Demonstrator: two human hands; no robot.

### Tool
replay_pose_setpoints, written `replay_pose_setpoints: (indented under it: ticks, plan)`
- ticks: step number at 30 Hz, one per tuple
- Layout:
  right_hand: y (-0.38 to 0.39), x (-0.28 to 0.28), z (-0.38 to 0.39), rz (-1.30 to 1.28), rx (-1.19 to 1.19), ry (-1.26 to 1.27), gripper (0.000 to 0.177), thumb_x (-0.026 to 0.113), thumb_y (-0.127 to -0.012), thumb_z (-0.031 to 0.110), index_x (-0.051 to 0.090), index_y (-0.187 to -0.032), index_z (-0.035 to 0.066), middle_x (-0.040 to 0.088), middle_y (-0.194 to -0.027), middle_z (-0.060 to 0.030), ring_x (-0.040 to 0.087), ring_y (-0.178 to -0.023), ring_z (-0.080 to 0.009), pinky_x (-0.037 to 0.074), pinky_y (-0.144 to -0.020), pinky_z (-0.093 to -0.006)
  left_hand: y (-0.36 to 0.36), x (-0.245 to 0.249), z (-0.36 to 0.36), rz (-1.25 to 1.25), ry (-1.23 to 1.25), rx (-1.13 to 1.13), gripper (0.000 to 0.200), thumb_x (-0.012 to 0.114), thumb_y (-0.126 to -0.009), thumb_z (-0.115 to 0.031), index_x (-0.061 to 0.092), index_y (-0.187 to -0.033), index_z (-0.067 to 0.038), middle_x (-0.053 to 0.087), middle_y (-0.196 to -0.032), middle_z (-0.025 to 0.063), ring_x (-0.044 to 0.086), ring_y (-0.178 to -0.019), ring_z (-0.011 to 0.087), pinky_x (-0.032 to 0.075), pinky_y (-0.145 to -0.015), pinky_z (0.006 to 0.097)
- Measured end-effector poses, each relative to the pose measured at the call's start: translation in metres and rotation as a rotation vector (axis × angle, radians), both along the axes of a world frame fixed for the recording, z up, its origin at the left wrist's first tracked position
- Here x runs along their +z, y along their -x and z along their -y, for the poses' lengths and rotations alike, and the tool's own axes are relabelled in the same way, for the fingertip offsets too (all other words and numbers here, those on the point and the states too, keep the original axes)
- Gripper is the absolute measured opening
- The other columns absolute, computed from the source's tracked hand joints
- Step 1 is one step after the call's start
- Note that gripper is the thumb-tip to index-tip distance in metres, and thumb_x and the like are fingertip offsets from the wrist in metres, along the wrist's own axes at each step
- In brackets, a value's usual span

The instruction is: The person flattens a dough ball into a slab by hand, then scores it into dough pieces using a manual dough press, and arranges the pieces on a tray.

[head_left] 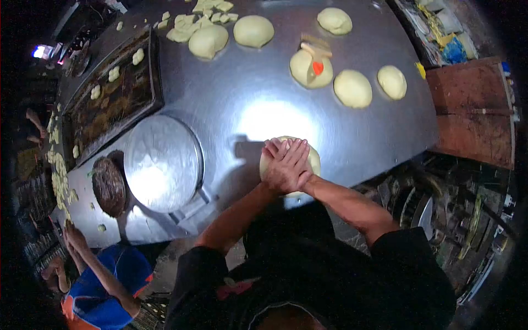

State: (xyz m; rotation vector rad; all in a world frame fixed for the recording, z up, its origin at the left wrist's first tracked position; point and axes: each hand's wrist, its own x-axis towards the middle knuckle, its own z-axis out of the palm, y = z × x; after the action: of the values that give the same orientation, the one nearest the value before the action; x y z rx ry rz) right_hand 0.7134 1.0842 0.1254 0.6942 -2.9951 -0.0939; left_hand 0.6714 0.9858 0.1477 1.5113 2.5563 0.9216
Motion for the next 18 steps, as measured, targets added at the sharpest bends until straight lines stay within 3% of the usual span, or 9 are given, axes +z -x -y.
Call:
replay_pose_setpoints:
  ticks: [1, 5, 7, 8, 9, 11, 13, 15, 18]
  plan:
    - [0.015, -0.005, -0.006, -0.042, 0.016, -0.092, 0.065, 0.053, -0.089, 0.032, 0.032, -0.143, 0.005, 0.033, -0.148, -0.0170, 0.026, -0.138, -0.0321, 0.019, -0.113, -0.0521, 0.013, -0.004, -0.005, -0.047, 0.034, 0.026, 0.069, 0.052, -0.086, -0.041, 0.040, -0.140, 0.001, 0.038, -0.146, 0.0184, 0.028, -0.141, 0.0293, 0.008, -0.116, 0.0517]
    - [0.065, 0.003, -0.028, 0.199, 0.104, 0.179, 0.064, 0.046, -0.093, 0.034, 0.025, -0.146, 0.004, 0.023, -0.151, -0.0205, 0.018, -0.142, -0.0339, 0.012, -0.115, -0.0523, 0.041, -0.031, -0.009, -0.149, 0.085, -0.011, 0.068, 0.050, -0.089, -0.038, 0.036, -0.140, 0.005, 0.036, -0.146, 0.0211, 0.028, -0.139, 0.0334, 0.010, -0.116, 0.0488]
    - [0.060, 0.023, -0.021, 0.341, 0.146, 0.326, 0.064, 0.043, -0.095, 0.034, 0.021, -0.147, 0.003, 0.017, -0.153, -0.0222, 0.013, -0.143, -0.0348, 0.008, -0.116, -0.0525, 0.040, -0.004, 0.000, 0.181, -0.082, 0.133, 0.069, 0.044, -0.092, -0.042, 0.035, -0.139, 0.007, 0.035, -0.145, 0.0245, 0.028, -0.139, 0.0361, 0.010, -0.115, 0.0498]
    - [0.051, 0.044, -0.028, 0.399, 0.087, 0.332, 0.069, 0.048, -0.091, 0.042, 0.026, -0.147, 0.008, 0.018, -0.155, -0.0130, 0.014, -0.144, -0.0293, 0.006, -0.114, -0.0570, 0.035, 0.002, 0.010, 0.072, -0.054, 0.174, 0.072, 0.043, -0.092, -0.045, 0.034, -0.138, 0.009, 0.034, -0.144, 0.0275, 0.027, -0.139, 0.0386, 0.013, -0.113, 0.0543]
    - [0.049, 0.043, -0.031, 0.385, 0.095, 0.326, 0.069, 0.048, -0.091, 0.042, 0.026, -0.147, 0.008, 0.018, -0.155, -0.0130, 0.014, -0.144, -0.0293, 0.006, -0.114, -0.0570, 0.029, 0.000, 0.027, 0.057, -0.059, 0.180, 0.072, 0.043, -0.092, -0.045, 0.034, -0.138, 0.009, 0.034, -0.144, 0.0275, 0.027, -0.139, 0.0386, 0.013, -0.113, 0.0543]
    - [0.045, 0.037, -0.033, 0.375, 0.006, 0.140, 0.067, 0.034, -0.097, 0.050, 0.021, -0.149, 0.011, 0.013, -0.157, -0.0096, 0.007, -0.145, -0.0311, 0.003, -0.115, -0.0565, -0.001, -0.011, 0.068, -0.085, 0.272, 0.177, 0.074, 0.046, -0.091, -0.046, 0.034, -0.138, 0.009, 0.033, -0.144, 0.0278, 0.028, -0.137, 0.0404, 0.015, -0.111, 0.0588]
    - [0.060, 0.041, -0.030, 0.368, 0.023, 0.135, 0.067, 0.035, -0.096, 0.052, 0.021, -0.150, 0.016, 0.013, -0.158, -0.0074, 0.006, -0.145, -0.0297, 0.002, -0.115, -0.0576, 0.005, 0.001, 0.076, -0.059, 0.210, 0.205, 0.076, 0.051, -0.089, -0.047, 0.033, -0.139, 0.009, 0.030, -0.146, 0.0273, 0.027, -0.138, 0.0402, 0.017, -0.109, 0.0615]
    - [0.067, 0.042, -0.037, 0.386, 0.064, 0.191, 0.063, 0.036, -0.096, 0.050, 0.022, -0.150, 0.020, 0.013, -0.157, -0.0087, 0.006, -0.146, -0.0301, 0.002, -0.115, -0.0584, 0.011, 0.018, 0.077, -0.156, 0.368, 0.148, 0.082, 0.051, -0.088, -0.052, 0.032, -0.138, 0.010, 0.025, -0.149, 0.0258, 0.025, -0.139, 0.0389, 0.017, -0.110, 0.0610]
    - [0.015, 0.046, -0.055, 0.379, -0.061, 0.155, 0.058, 0.038, -0.096, 0.048, 0.027, -0.149, 0.026, 0.011, -0.158, -0.0094, 0.005, -0.146, -0.0312, 0.000, -0.113, -0.0605, -0.034, 0.007, 0.082, -0.152, 0.366, 0.062, 0.075, 0.054, -0.086, -0.053, 0.036, -0.142, -0.006, 0.027, -0.148, 0.0254, 0.023, -0.140, 0.0398, 0.018, -0.109, 0.0623]
